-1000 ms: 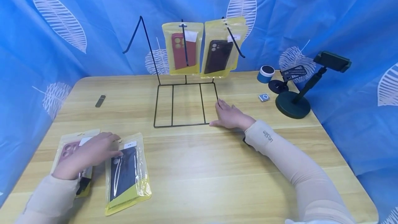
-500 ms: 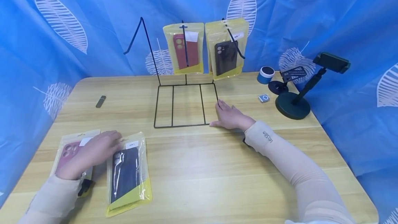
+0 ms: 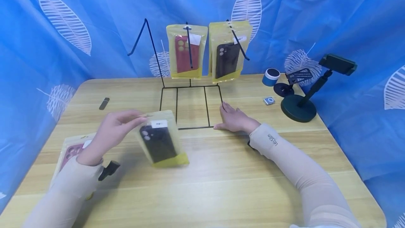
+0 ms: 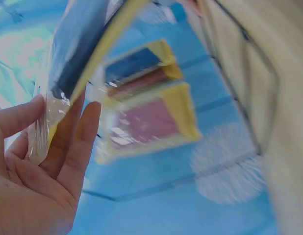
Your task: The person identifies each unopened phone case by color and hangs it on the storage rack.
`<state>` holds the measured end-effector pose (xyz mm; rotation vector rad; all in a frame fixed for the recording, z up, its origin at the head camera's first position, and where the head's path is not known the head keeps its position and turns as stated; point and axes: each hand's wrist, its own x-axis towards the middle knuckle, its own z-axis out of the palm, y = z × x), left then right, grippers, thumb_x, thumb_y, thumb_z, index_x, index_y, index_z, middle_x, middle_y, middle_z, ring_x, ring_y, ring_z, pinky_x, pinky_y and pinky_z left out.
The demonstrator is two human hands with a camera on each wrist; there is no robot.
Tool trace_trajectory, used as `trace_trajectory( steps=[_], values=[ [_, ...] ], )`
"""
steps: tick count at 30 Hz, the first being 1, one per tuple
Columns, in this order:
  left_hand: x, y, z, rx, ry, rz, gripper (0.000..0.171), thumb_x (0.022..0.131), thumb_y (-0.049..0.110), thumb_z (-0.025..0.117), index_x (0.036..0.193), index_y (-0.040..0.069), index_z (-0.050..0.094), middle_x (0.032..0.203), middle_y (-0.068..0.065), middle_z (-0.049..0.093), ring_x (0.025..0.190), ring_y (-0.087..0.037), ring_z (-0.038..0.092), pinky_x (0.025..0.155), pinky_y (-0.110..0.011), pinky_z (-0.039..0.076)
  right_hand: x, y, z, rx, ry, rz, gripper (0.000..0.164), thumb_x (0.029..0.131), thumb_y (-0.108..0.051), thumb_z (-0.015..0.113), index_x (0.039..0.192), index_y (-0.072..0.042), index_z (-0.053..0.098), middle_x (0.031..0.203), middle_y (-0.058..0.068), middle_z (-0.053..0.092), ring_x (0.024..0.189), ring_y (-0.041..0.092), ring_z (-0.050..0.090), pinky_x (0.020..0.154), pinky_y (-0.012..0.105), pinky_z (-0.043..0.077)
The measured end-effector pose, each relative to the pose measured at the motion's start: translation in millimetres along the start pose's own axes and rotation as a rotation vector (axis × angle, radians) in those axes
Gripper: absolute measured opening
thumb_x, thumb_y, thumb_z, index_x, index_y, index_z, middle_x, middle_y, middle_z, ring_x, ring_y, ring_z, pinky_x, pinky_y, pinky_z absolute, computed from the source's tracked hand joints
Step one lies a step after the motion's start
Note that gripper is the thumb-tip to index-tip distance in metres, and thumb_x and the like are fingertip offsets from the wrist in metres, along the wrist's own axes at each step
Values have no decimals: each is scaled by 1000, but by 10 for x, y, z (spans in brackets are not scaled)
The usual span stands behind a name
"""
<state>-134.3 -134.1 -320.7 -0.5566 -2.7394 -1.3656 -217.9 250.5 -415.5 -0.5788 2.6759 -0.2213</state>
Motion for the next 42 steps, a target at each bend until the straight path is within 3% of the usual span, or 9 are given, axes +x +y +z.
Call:
trace_trajectory(
  steps=[3, 6, 11, 17, 24, 29, 36, 38, 42],
  values=[
    [167, 229, 43, -27, 27, 105, 20, 95, 18, 67, 108, 6, 75, 105, -11, 76, 87, -22, 72, 76, -36, 60, -9, 0, -12, 0, 3, 1, 97, 96, -59, 53, 156, 4, 12, 165, 23, 0, 154, 37, 4, 120, 64, 15],
    [366, 477, 54, -43, 62, 192, 17, 94, 15, 68, 106, 4, 75, 105, -11, 76, 72, -19, 68, 62, -29, 58, -13, -1, -19, -2, 5, -2, 98, 95, -60, 53, 156, 5, 13, 165, 24, 1, 154, 38, 5, 120, 65, 16],
    [665, 798, 69, -103, 85, 232, 15, 95, 19, 68, 104, 7, 74, 103, -5, 74, 44, -16, 38, 41, -26, 31, -8, -4, -20, -4, 0, -20, 91, 99, -48, 56, 157, 4, 10, 165, 24, -1, 153, 40, 5, 119, 67, 16],
    [885, 1009, 131, -188, 73, 218, 14, 95, 17, 68, 102, 6, 70, 103, -6, 72, 84, -13, 65, 68, -26, 50, -3, 20, -7, 34, 25, -39, 88, 98, -42, 59, 160, -4, 7, 166, 22, 2, 153, 41, 6, 117, 71, 15],
    [1039, 1084, 221, -194, 60, 196, 16, 94, 18, 70, 105, 9, 63, 112, -3, 69, 107, -11, 63, 83, -30, 51, 28, 39, 22, 54, 85, -82, 73, 94, -46, 65, 152, -11, 39, 160, 26, 24, 147, 46, 25, 111, 76, 23],
    [1113, 1082, 286, -134, 77, 208, 19, 93, 20, 71, 107, 11, 62, 113, 0, 70, 113, -10, 61, 89, -31, 47, 26, 25, 25, 73, 86, -77, 72, 93, -47, 66, 150, -11, 41, 160, 26, 25, 147, 46, 27, 111, 75, 23],
    [1208, 1028, 310, -32, 108, 185, 23, 94, 24, 69, 111, 13, 58, 117, 0, 71, 89, -16, 63, 65, -30, 41, -23, -15, -2, 11, 20, -13, 92, 94, -57, 57, 154, 5, 24, 164, 25, 6, 153, 40, 10, 118, 67, 19],
    [1256, 1011, 306, -21, 121, 163, 25, 94, 25, 69, 113, 14, 57, 122, 0, 70, 92, -14, 64, 64, -28, 40, -28, -18, -4, 5, 9, -3, 96, 95, -58, 55, 156, 5, 16, 165, 25, 3, 153, 39, 8, 119, 66, 18],
    [1364, 977, 293, -35, 149, 118, 31, 94, 26, 69, 117, 14, 52, 131, -2, 67, 63, -18, 53, 55, -28, 36, -16, -15, 3, -9, 12, 0, 98, 95, -59, 54, 156, 4, 12, 165, 23, 1, 154, 38, 7, 119, 66, 18]
  ],
)
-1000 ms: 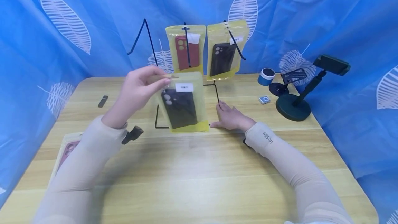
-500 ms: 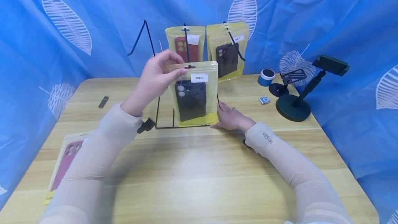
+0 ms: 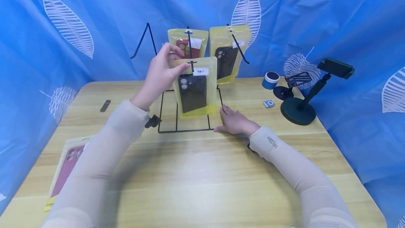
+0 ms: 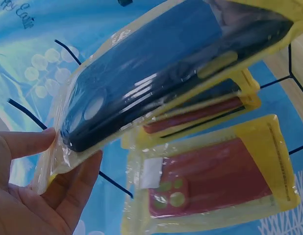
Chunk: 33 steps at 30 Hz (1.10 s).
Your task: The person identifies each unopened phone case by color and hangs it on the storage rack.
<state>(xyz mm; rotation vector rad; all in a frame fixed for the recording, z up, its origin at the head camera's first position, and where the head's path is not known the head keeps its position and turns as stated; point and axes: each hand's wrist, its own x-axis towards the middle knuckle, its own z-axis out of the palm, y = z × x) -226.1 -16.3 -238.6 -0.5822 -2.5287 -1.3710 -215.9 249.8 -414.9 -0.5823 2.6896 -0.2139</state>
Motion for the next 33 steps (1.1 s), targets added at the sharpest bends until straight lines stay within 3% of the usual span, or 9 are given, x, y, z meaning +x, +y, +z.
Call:
trace_trajectory(
  steps=[1, 3, 9, 19, 28, 33],
  values=[
    [29, -12, 5, -1, 8, -11, 32, 94, 27, 69, 118, 14, 51, 132, -2, 66, 60, -15, 52, 54, -27, 36, 5, 5, 6, -4, 2, 0, 98, 95, -60, 54, 156, 4, 11, 165, 23, 1, 153, 39, 7, 119, 66, 19],
    [80, -33, 15, -10, 20, -34, 34, 95, 28, 68, 120, 14, 49, 134, -4, 65, 49, -18, 36, 49, -29, 33, 12, 16, 13, -8, 9, 0, 99, 95, -60, 54, 157, 4, 12, 165, 23, 2, 153, 39, 8, 118, 66, 19],
    [229, -83, 42, -11, 65, -102, 40, 95, 33, 67, 122, 16, 43, 133, -5, 64, 47, -14, 26, 48, -27, 32, 14, 31, 25, -4, 17, -13, 98, 94, -61, 54, 156, 5, 15, 165, 24, 4, 153, 39, 8, 118, 67, 20],
    [509, -221, 54, 14, 177, -164, 46, 92, 38, 70, 122, 15, 43, 132, -4, 65, 47, -11, 32, 48, -25, 30, 8, 22, 18, -2, 11, -16, 97, 95, -60, 52, 156, 5, 14, 165, 24, 2, 153, 39, 6, 119, 66, 19],
    [676, -311, 74, -16, 210, -197, 46, 92, 42, 68, 122, 18, 43, 115, -5, 65, 55, -13, 39, 54, -28, 38, -12, -3, 5, 3, 5, -11, 95, 97, -57, 53, 156, 6, 14, 165, 25, 2, 153, 40, 6, 119, 65, 18],
    [736, -366, 75, -33, 222, -219, 48, 92, 44, 67, 124, 19, 43, 123, -4, 65, 53, -13, 39, 57, -28, 41, -12, 8, 4, 1, 1, -8, 96, 96, -59, 52, 156, 5, 13, 165, 24, 1, 154, 39, 5, 119, 65, 18]
  ],
)
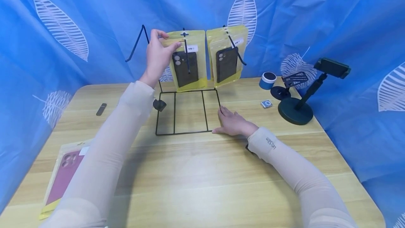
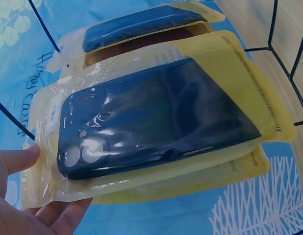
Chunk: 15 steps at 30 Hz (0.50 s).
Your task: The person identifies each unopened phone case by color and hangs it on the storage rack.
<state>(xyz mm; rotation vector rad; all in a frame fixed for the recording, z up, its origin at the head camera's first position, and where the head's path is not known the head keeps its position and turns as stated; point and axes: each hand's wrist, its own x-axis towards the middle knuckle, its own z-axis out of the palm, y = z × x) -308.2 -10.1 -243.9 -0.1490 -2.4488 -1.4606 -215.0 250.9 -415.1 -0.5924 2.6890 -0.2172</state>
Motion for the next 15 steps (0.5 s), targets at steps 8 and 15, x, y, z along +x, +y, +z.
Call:
trace_trajectory(
  steps=[8, 15],
  values=[
    [42, -27, -6, -4, -10, -13, 50, 93, 44, 67, 126, 18, 41, 141, -4, 57, 54, -14, 35, 57, -29, 39, -7, -5, 0, 1, -5, 3, 95, 96, -58, 53, 156, 4, 13, 165, 23, 2, 154, 37, 5, 120, 65, 18],
    [60, -7, 9, -16, -22, -13, 49, 92, 44, 66, 126, 19, 41, 136, -6, 61, 52, -14, 35, 55, -29, 38, -10, -15, -12, 3, -4, -1, 95, 96, -58, 53, 156, 5, 13, 165, 24, 2, 154, 38, 6, 119, 66, 17]
  ],
)
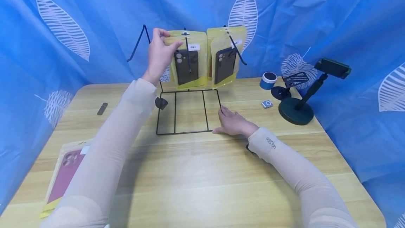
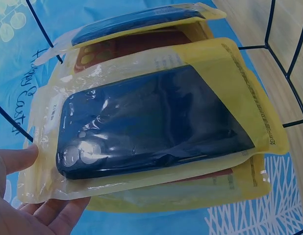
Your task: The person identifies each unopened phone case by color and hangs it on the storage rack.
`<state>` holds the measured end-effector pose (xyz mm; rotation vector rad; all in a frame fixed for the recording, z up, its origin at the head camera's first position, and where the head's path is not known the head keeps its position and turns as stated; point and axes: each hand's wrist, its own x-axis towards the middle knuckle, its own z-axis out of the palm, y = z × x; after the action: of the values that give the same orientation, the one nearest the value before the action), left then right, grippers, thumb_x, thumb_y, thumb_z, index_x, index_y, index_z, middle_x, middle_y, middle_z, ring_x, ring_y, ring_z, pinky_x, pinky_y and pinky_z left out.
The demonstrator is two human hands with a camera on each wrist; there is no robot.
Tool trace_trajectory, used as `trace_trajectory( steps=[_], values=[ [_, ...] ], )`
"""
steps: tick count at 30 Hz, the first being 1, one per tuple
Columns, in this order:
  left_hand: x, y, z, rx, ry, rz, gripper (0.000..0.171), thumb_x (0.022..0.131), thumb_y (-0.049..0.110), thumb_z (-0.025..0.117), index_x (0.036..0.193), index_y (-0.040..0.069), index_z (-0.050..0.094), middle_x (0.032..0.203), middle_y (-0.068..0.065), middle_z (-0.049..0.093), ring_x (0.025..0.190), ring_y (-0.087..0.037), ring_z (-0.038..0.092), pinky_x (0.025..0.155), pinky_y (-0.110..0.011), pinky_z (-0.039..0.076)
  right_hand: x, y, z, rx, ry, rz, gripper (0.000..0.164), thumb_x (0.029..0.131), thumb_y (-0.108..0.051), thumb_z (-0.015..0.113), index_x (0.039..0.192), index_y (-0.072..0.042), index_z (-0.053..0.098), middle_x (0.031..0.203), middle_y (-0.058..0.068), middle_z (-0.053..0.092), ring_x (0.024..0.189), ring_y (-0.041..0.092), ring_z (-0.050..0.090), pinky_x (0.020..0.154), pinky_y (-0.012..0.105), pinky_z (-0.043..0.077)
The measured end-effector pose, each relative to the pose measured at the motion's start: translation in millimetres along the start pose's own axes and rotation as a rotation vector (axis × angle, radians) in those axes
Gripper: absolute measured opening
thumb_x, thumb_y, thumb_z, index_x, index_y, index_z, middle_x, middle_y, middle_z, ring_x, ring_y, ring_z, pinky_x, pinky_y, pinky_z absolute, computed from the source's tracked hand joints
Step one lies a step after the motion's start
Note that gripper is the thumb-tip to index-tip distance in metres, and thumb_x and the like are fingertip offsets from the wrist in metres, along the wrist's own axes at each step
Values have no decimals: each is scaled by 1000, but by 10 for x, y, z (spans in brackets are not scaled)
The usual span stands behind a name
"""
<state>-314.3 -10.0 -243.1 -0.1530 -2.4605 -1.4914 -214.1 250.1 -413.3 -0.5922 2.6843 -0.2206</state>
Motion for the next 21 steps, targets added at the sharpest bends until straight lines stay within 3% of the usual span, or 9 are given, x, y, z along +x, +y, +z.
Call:
trace_trajectory(
  steps=[4, 6, 10, 13, 15, 18, 21],
  values=[
    [-11, -11, 12, 8, 3, 30, 49, 93, 45, 65, 126, 18, 41, 141, -5, 59, 52, -14, 35, 55, -29, 37, 7, 6, 8, -2, 1, 2, 96, 96, -59, 53, 156, 5, 14, 165, 24, 2, 154, 38, 5, 119, 66, 17],
    [-33, -34, 6, 43, 19, 53, 49, 94, 45, 65, 126, 17, 41, 135, -5, 61, 57, -15, 40, 57, -29, 38, 14, 12, 15, -4, 3, 3, 96, 96, -59, 52, 156, 5, 14, 165, 24, 2, 154, 38, 5, 118, 67, 17],
    [-153, -137, -78, 167, 59, 105, 56, 94, 46, 64, 132, 14, 39, 125, -5, 60, 86, -16, 59, 71, -27, 47, 44, 1, 33, 1, 1, -4, 96, 95, -59, 53, 156, 5, 15, 165, 24, 2, 154, 38, 5, 119, 67, 17],
    [-335, -253, -186, 269, 56, 169, 69, 92, 46, 66, 141, 9, 35, 133, -8, 52, 114, -21, 57, 88, -30, 51, 51, -10, 37, 1, -3, -8, 97, 95, -60, 53, 156, 5, 15, 165, 24, 2, 154, 38, 5, 119, 66, 18],
    [-499, -333, -276, 337, 29, 212, 77, 91, 47, 67, 145, 5, 30, 140, -12, 46, 123, -25, 52, 98, -34, 50, 49, -15, 31, 4, -3, -7, 98, 95, -61, 54, 156, 5, 15, 165, 25, 2, 153, 39, 6, 119, 66, 17],
    [-770, -450, -437, 445, -41, 265, 84, 92, 50, 66, 150, 2, 27, 146, -16, 42, 128, -30, 49, 106, -40, 47, 36, -7, 23, 4, -3, 0, 98, 95, -61, 53, 156, 5, 15, 165, 25, 1, 154, 39, 5, 119, 66, 17],
    [-1022, -560, -615, 548, -118, 294, 85, 93, 50, 64, 151, 0, 28, 148, -20, 41, 122, -34, 53, 99, -45, 51, 26, 11, 19, 9, 0, 3, 97, 95, -60, 53, 156, 5, 14, 165, 25, 0, 154, 39, 5, 119, 66, 16]
  ],
)
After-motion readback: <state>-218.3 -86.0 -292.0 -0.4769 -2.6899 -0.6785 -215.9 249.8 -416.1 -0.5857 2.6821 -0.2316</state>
